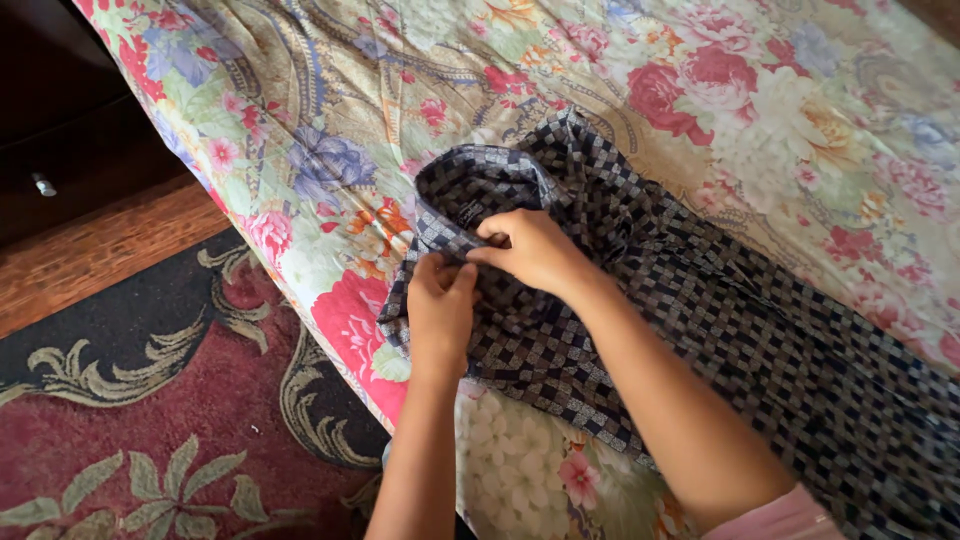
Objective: The person folds a checkered shirt on a bed. They button the collar, smooth the fabric, fold the sleeves inward, fold the shirt in half lengthwise, then fold it into thirds and place it on a nearby stack of folded clothes.
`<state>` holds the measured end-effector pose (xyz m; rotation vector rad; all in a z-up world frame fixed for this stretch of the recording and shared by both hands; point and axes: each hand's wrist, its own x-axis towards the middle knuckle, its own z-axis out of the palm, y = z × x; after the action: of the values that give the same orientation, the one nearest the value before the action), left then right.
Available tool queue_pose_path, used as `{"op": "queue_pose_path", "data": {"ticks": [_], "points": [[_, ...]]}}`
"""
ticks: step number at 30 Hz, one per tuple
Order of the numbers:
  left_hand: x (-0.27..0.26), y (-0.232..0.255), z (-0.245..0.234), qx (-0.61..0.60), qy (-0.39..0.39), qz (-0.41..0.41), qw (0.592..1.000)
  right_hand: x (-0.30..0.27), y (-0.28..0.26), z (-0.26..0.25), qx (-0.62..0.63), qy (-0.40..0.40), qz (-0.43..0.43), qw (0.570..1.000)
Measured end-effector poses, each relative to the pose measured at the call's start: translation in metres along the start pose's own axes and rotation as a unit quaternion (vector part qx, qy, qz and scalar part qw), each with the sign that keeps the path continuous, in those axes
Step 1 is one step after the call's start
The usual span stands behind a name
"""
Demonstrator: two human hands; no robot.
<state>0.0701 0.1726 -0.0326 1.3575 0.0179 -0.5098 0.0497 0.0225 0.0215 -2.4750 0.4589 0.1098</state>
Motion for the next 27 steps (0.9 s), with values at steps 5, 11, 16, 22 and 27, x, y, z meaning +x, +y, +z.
{"op": "queue_pose_path", "data": {"ticks": [5, 11, 16, 22, 27], "points": [[-0.011, 0.026, -0.009, 0.203, 0.128, 0.205, 0.949, -0.004, 0.006, 0.037, -0.08, 0.192, -0.17, 0.963], [0.002, 0.039, -0.051, 0.27, 0.132, 0.268, 0.915, -0.023, 0.016, 0.007, 0.087, 0.24, -0.061, 0.965], [0.0, 0.039, -0.067, 0.38, 0.115, 0.308, 0.864, -0.003, 0.049, -0.05, 0.008, 0.284, -0.034, 0.958], [-0.004, 0.034, -0.06, 0.405, 0.052, 0.201, 0.89, 0.058, 0.049, -0.042, -0.086, 0.146, -0.005, 0.986], [-0.003, 0.04, -0.067, 0.428, 0.07, 0.184, 0.882, 0.074, 0.034, -0.041, -0.04, 0.112, 0.04, 0.992]]}}
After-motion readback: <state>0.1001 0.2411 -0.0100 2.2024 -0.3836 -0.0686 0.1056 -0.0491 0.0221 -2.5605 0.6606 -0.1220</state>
